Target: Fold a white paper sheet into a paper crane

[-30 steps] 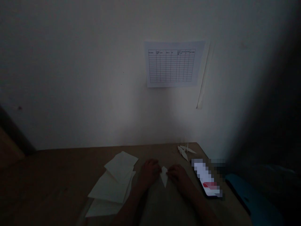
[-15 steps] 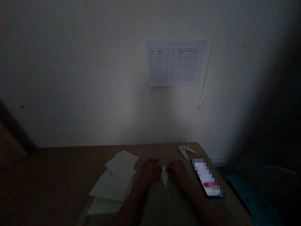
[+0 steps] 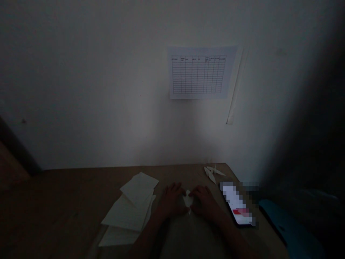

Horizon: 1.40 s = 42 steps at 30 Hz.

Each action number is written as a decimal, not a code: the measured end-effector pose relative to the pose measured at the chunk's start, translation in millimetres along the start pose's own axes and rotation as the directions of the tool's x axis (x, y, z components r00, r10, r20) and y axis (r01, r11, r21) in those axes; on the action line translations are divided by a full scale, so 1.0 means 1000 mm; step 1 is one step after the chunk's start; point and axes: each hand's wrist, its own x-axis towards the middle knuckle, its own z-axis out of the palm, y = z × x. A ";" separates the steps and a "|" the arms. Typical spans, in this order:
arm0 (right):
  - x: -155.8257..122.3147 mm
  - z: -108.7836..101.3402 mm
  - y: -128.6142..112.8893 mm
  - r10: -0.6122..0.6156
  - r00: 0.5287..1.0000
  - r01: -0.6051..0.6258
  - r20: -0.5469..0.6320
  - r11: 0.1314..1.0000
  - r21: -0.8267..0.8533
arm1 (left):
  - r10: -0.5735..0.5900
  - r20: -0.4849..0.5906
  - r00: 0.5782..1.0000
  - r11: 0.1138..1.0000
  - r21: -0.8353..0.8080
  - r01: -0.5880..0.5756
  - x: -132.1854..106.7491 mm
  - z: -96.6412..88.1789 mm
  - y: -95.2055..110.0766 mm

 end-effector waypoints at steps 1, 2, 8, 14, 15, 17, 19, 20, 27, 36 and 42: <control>-0.001 -0.001 -0.001 -0.001 1.000 0.001 0.007 1.000 0.004 | 0.004 0.006 1.000 1.000 0.000 -0.004 0.000 0.001 -0.001; -0.002 -0.001 -0.002 -0.002 1.000 0.002 0.012 1.000 0.005 | 0.008 0.012 1.000 1.000 0.003 -0.008 -0.001 0.002 -0.001; -0.003 0.001 0.000 -0.003 0.998 0.002 0.056 1.000 0.019 | 0.018 0.055 0.998 1.000 0.016 -0.019 0.000 0.004 -0.005; -0.004 0.004 0.003 0.013 0.997 -0.015 0.074 0.999 0.031 | 0.040 0.027 0.999 0.999 0.001 -0.040 0.000 0.004 -0.010; -0.004 0.004 0.004 0.010 0.997 -0.012 0.076 0.999 0.030 | 0.045 0.028 0.999 0.999 -0.007 -0.045 -0.001 0.002 -0.010; -0.004 0.004 0.004 0.006 0.997 -0.008 0.071 1.000 0.027 | 0.035 0.051 0.998 0.999 -0.022 -0.034 -0.002 -0.004 -0.009; -0.004 0.005 0.004 -0.001 0.999 0.000 0.052 1.000 0.026 | 0.034 0.070 0.997 0.999 -0.034 -0.031 -0.002 -0.010 -0.008; -0.004 0.006 0.005 -0.004 0.999 0.003 0.035 1.000 0.027 | 0.031 0.073 0.997 0.999 -0.037 -0.028 -0.002 -0.012 -0.007; 0.000 0.021 0.012 0.051 0.985 -0.045 -0.165 0.998 0.036 | -0.019 -0.034 0.999 1.000 -0.018 0.019 -0.001 -0.007 -0.002; 0.003 0.027 0.017 0.061 0.979 -0.060 -0.196 0.998 0.008 | -0.047 0.010 0.999 0.998 0.036 0.046 0.001 -0.007 0.002; 0.005 0.026 0.017 0.070 0.981 -0.071 -0.182 0.997 0.005 | -0.061 0.016 0.998 0.998 0.030 0.061 -0.002 -0.016 0.011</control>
